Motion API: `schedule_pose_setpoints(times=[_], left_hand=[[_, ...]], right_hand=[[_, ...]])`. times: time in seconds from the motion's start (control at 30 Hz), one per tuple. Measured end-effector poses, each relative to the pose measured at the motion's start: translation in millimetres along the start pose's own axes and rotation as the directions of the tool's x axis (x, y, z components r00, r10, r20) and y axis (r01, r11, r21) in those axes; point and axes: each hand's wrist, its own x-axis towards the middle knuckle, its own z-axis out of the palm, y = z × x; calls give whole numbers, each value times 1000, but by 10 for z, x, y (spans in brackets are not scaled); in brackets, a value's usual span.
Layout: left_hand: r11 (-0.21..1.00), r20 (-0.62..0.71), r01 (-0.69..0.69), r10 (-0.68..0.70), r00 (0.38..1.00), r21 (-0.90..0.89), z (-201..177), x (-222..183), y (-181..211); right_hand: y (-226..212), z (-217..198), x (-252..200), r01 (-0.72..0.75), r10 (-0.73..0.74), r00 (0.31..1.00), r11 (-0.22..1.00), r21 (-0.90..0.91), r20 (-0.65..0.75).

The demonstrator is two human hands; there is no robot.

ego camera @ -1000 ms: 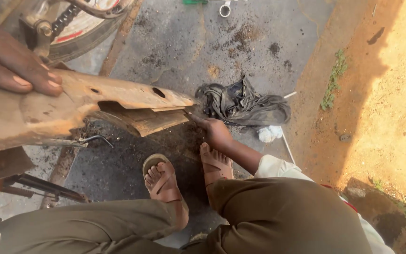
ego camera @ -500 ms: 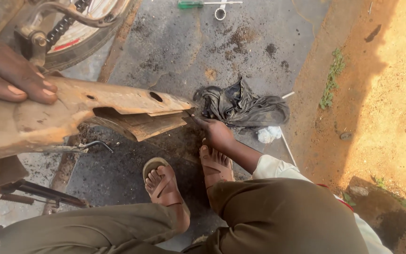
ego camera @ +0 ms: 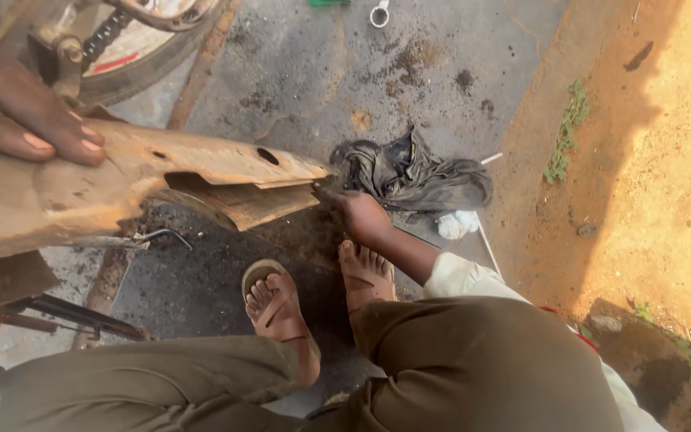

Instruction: Cleaning a motorcycle chain guard or cover using a thin rod and a cloth.

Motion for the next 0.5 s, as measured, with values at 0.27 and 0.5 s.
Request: schedule_pose_setpoints(times=[0.27,0.5], left_hand=[[999,-183,34,-39,982,-28,373,108,341],[998,-175,34,-24,984,54,150,148,329]], right_hand=[[-215,-113,-91,97,-96,995,994,40,-37],[-466,-503,-53,-237,127,971,588,774,201]])
